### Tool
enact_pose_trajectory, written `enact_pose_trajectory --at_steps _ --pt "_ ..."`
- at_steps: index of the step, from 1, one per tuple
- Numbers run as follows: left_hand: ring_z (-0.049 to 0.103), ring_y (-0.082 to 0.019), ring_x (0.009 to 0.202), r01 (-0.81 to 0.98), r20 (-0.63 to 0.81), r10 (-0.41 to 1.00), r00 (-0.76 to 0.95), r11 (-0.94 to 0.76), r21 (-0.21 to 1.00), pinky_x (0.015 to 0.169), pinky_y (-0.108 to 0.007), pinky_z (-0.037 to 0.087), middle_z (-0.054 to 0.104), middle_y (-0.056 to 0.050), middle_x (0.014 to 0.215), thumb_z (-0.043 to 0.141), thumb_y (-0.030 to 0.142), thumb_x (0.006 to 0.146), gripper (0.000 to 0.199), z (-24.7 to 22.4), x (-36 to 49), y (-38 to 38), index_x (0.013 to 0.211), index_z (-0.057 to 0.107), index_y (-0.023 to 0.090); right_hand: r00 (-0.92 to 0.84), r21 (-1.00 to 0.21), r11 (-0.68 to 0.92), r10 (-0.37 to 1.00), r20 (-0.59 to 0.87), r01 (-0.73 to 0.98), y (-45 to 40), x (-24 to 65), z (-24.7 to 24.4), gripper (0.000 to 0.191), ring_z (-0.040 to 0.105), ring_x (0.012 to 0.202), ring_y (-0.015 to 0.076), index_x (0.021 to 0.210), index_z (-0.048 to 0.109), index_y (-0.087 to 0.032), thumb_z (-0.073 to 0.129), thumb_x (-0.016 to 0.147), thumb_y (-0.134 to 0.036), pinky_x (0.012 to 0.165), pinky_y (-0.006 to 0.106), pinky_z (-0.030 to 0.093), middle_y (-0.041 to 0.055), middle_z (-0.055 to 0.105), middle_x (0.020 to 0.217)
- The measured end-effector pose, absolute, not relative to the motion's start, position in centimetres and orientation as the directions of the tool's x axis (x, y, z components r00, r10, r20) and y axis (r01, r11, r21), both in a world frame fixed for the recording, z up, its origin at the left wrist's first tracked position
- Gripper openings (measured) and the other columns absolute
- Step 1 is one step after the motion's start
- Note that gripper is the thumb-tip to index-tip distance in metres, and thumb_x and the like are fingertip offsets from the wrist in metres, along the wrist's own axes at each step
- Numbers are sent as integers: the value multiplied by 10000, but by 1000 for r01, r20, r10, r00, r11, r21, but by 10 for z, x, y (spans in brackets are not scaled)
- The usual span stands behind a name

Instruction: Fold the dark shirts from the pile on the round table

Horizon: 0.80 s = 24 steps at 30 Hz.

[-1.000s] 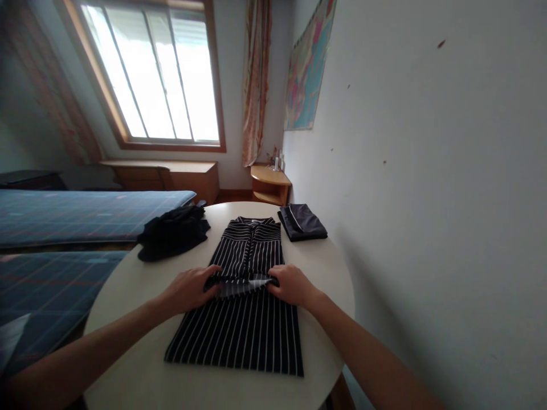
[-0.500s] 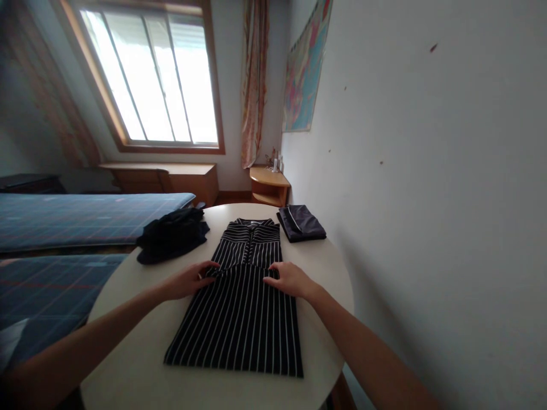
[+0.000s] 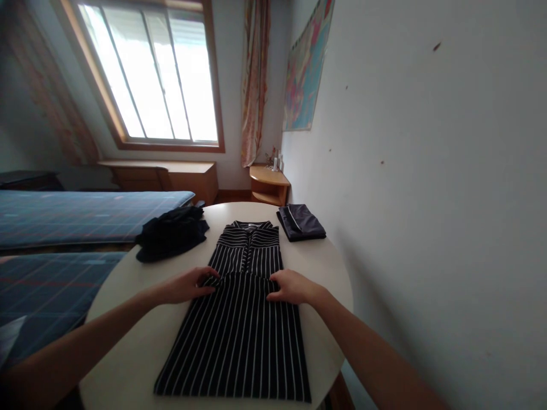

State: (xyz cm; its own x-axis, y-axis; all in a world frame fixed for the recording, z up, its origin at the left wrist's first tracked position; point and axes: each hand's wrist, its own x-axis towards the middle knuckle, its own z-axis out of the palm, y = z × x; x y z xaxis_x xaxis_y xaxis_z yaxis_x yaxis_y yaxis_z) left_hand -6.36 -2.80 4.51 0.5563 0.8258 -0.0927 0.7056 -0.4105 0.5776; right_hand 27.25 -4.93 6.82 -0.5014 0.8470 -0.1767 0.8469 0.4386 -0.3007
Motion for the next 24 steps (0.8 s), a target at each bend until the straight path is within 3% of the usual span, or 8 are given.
enact_pose_trajectory --at_steps 4,9,13,16,21,24 --pt "611 -214 796 714 -14 859 512 -416 562 736 -320 460 669 -43 864 620 404 816 326 40 -57 -11 1020 678 157 -501 -298 443 852 -153 845 -51 270 69 308 676 850 232 999 737 -167 683 868 -441 730 291 458 99 745 956" --pt "624 -263 988 762 -126 834 537 -415 498 893 -356 473 685 -74 1091 691 372 753 436 40 -64 -6 1144 658 182 -525 -309 469 842 -128 828 -54 272 68 264 661 836 212 1015 719 -168 670 890 -395 710 276 430 90 737 947" --pt "634 -231 899 714 -178 747 641 -494 497 834 -308 480 707 -34 935 604 432 849 280 67 -68 -6 959 695 191 -593 -355 537 803 -63 765 -48 279 81 239 626 733 183 927 699 -168 630 924 -396 654 264 397 57 714 825" --pt "633 -200 814 645 -86 712 697 -570 508 783 -282 482 700 -16 854 542 391 893 253 96 -66 5 906 682 181 -606 -337 585 794 54 737 -35 284 101 232 638 790 198 931 694 -172 616 937 -390 702 275 416 65 721 878" --pt "654 -242 952 778 180 803 569 -596 197 872 -320 477 700 -77 1001 488 270 918 200 113 -54 38 958 659 175 -531 -265 581 813 241 770 6 282 121 210 663 959 222 1057 689 -170 610 946 -330 847 296 450 90 725 1061" --pt "657 -262 1031 859 187 856 483 -504 92 887 -335 488 700 -90 1089 472 210 917 215 93 -43 53 1033 652 192 -474 -204 523 846 246 828 29 274 107 229 662 1052 237 1132 677 -176 607 947 -292 905 308 450 98 719 1140"
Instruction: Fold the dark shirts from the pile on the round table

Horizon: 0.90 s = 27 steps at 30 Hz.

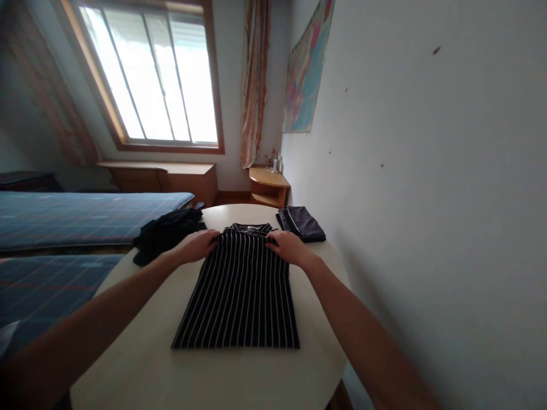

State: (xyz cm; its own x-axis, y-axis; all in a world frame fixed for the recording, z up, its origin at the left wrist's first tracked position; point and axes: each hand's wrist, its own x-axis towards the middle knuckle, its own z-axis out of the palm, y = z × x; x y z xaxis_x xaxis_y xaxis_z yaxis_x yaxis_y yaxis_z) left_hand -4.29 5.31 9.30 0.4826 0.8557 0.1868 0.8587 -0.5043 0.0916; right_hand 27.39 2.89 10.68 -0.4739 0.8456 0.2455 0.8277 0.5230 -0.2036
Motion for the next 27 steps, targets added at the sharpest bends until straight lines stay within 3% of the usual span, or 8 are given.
enact_pose_trajectory --at_steps 5,10,16,21,27 --pt "664 -272 1039 871 134 871 473 -486 78 879 -343 503 710 -103 1100 515 163 878 211 47 -28 61 1025 664 193 -435 -133 448 893 115 884 44 263 59 271 681 1046 258 1172 677 -178 609 935 -290 888 320 470 121 724 1159" --pt "642 -285 1076 849 114 849 515 -524 68 915 -359 484 704 -124 1092 557 200 864 185 36 -28 52 1014 662 176 -420 -239 436 900 116 867 39 264 35 294 670 1056 237 1153 687 -158 640 902 -304 886 293 469 117 722 1156" --pt "674 -265 935 803 -12 805 593 -590 76 813 -333 494 728 -73 963 638 336 827 149 51 -36 16 898 685 214 -497 -341 468 868 1 816 6 269 45 242 681 869 207 1019 730 -169 703 835 -323 745 263 452 73 754 981" --pt "663 -243 842 804 -144 791 594 -580 130 729 -314 483 724 -66 920 598 444 862 252 60 -30 1 889 694 213 -543 -315 494 836 -87 811 -16 265 56 313 671 842 221 960 734 -177 723 817 -455 695 267 426 78 754 957" --pt "648 -204 820 763 -274 713 645 -586 272 722 -271 472 721 -39 910 724 308 752 214 64 -16 15 919 685 180 -575 -287 527 810 -114 800 -16 259 62 239 670 856 216 948 720 -171 699 855 -390 716 264 426 82 748 964"
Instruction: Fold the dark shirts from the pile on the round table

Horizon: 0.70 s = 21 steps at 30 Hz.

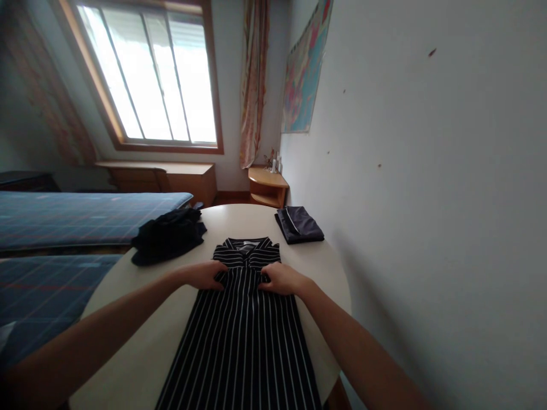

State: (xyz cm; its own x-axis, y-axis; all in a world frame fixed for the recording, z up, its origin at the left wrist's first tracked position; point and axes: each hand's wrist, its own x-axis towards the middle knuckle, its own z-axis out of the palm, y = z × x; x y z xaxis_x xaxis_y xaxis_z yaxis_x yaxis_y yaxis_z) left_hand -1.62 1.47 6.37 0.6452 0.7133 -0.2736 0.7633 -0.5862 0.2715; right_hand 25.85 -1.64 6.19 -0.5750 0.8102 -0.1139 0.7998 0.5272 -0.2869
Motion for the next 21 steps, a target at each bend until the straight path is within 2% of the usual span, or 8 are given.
enact_pose_trajectory --at_steps 4,8,11,13,16,18,21 --pt "633 -184 784 709 -269 665 697 -582 399 705 -254 470 699 -5 859 679 250 753 161 70 -24 17 896 663 178 -609 -343 545 785 -112 765 -21 264 71 192 668 871 197 977 702 -172 680 887 -340 732 249 434 71 746 987" --pt "624 -185 791 634 -160 661 733 -578 514 719 -253 470 682 9 846 640 295 780 169 91 -39 23 906 659 184 -615 -345 567 787 -42 748 -17 271 93 168 652 785 182 948 695 -187 648 912 -345 688 250 426 46 735 888" --pt "623 -188 782 615 -55 701 711 -582 532 727 -260 472 688 4 831 626 334 798 207 112 -44 38 927 678 181 -610 -329 591 791 54 737 -2 274 115 193 651 776 186 970 702 -189 623 928 -361 691 259 428 47 731 875" --pt "629 -194 778 636 17 742 671 -587 501 735 -268 476 699 -7 825 614 326 804 220 121 -43 52 939 698 172 -584 -291 595 801 133 749 13 275 125 205 659 809 194 1002 706 -187 616 936 -359 721 266 433 57 735 909" --pt "650 -204 800 720 82 787 611 -596 356 747 -273 480 720 -29 842 561 262 833 213 120 -39 70 940 721 172 -546 -196 584 809 216 788 35 271 126 191 671 896 211 1043 705 -192 608 946 -324 780 275 434 73 740 985" --pt "666 -208 816 772 86 811 579 -579 263 752 -273 482 731 -43 860 535 218 844 217 109 -35 76 934 729 179 -539 -132 569 817 204 812 47 267 116 182 676 950 225 1062 702 -196 600 952 -299 805 280 436 86 739 1027" --pt "684 -225 837 809 55 833 550 -548 214 756 -284 490 740 -63 880 526 191 852 217 83 -29 79 924 731 188 -521 -65 532 843 134 844 57 260 93 191 685 984 248 1091 696 -194 593 953 -278 816 294 443 108 737 1068"
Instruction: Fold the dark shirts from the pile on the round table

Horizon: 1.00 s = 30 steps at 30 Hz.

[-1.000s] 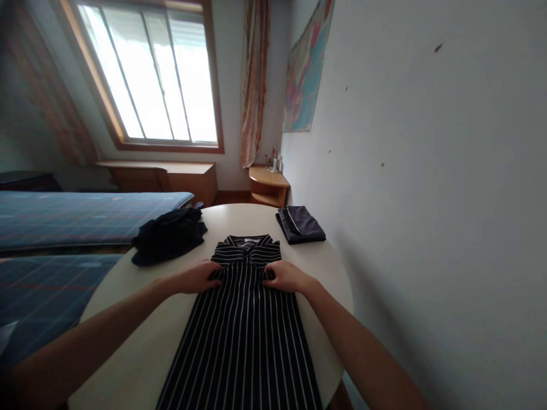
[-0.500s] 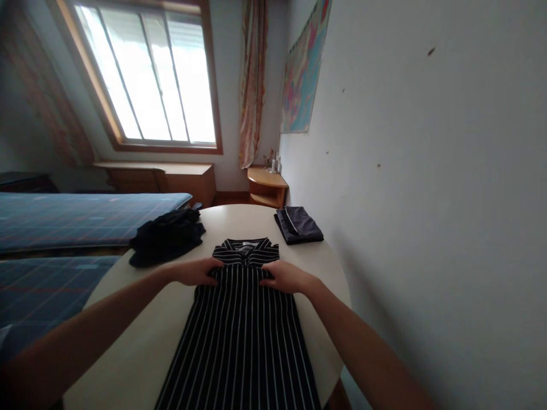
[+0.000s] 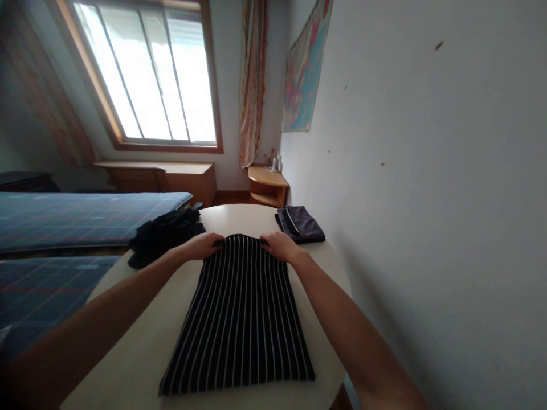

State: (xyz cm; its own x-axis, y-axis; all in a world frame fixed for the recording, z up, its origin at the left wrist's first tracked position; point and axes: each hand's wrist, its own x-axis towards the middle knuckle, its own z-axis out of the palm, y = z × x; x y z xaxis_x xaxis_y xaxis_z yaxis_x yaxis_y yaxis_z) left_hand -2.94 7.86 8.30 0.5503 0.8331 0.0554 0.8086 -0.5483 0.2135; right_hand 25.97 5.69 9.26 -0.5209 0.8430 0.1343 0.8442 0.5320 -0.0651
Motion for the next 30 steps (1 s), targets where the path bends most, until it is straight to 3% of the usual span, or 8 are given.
enact_pose_trajectory --at_steps 6,10,15,23,30 --pt "695 -255 969 839 40 856 516 -514 181 819 -300 507 751 -70 1017 582 197 833 247 48 -28 73 1035 720 224 -511 -48 516 855 87 855 62 257 58 208 687 1011 271 1118 673 -173 623 927 -239 867 328 449 131 732 1085" --pt "691 -265 1013 839 72 858 508 -512 184 846 -308 507 747 -70 1059 555 221 856 266 52 -33 65 1071 710 235 -560 -86 581 808 182 810 55 266 57 206 673 1045 245 1124 658 -169 602 930 -208 950 346 425 119 721 1114" --pt "677 -257 1051 824 82 852 516 -521 224 885 -302 496 741 -38 1117 578 134 755 425 68 -41 51 1143 704 252 -654 -77 681 725 216 729 38 280 67 359 659 1076 233 1201 626 -189 605 855 -95 940 326 443 94 703 1165" --pt "690 -216 827 745 135 835 533 -539 392 749 -269 498 756 -41 869 539 133 718 341 95 -46 78 987 747 157 -607 -40 629 764 219 777 44 285 95 272 682 1026 227 1171 650 -211 576 914 -160 857 284 461 79 719 1133" --pt "679 -221 833 689 117 850 514 -490 534 795 -305 515 753 -63 891 573 264 742 325 90 -42 115 986 739 128 -513 -84 549 816 266 831 85 280 103 221 695 988 230 1128 696 -238 639 916 -262 841 289 466 56 754 1029"
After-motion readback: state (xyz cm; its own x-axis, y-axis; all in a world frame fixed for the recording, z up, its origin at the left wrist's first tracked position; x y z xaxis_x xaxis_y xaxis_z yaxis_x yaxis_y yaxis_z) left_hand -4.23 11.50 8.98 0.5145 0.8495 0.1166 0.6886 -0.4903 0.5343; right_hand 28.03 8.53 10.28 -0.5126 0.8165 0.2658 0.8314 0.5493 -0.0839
